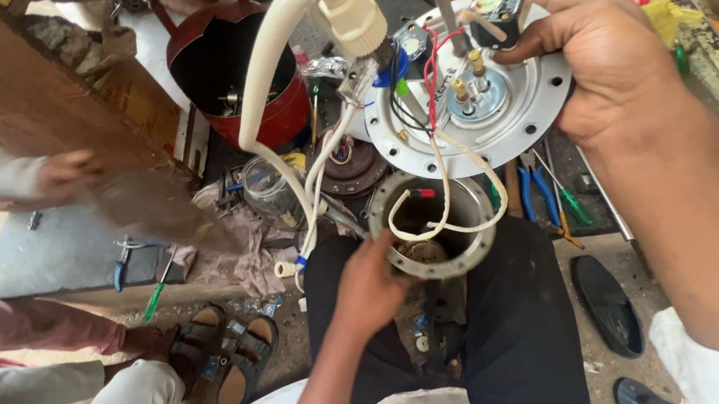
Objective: The person uses a screwdriver to tighten screws on a circular electrical component with attached tubing and wires. They then adjust the wires and tubing by hand and briefly handle a cylindrical metal housing.
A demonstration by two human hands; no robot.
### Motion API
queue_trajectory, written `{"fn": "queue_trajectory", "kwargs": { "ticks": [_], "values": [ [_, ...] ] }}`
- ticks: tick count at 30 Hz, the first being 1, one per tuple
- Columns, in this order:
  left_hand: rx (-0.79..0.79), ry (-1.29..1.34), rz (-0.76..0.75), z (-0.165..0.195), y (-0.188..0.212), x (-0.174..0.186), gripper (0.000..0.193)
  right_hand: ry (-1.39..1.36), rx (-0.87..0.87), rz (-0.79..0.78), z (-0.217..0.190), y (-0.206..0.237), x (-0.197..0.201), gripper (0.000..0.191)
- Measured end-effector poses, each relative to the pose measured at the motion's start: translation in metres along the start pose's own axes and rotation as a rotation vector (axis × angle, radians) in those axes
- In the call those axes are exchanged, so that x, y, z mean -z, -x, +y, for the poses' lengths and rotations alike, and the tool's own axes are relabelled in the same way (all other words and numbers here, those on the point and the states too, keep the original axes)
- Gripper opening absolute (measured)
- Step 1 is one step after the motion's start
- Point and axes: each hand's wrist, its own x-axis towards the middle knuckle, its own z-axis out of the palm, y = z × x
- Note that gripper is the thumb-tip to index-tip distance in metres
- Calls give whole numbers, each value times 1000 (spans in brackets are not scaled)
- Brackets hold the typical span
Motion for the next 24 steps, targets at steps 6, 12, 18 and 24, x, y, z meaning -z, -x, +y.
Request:
{"fn": "queue_trajectory", "kwargs": {
  "ticks": [6, 12, 18, 24],
  "values": [
    [127, -11, -68, 0, -40, 21, 57, 2, 3, -18, 4, -13, 20, 40],
    [57, -30, 52, -9, -49, 19, 44, 29, 5, -49, -1, -24, 41, 43],
    [-37, -154, 347, -2, -38, -9, 33, 51, 26, -23, -13, -15, 46, 42],
    [-8, -151, 274, 13, -5, -28, 63, 21, 25, 87, -22, -1, 40, 41]
  ]
}}
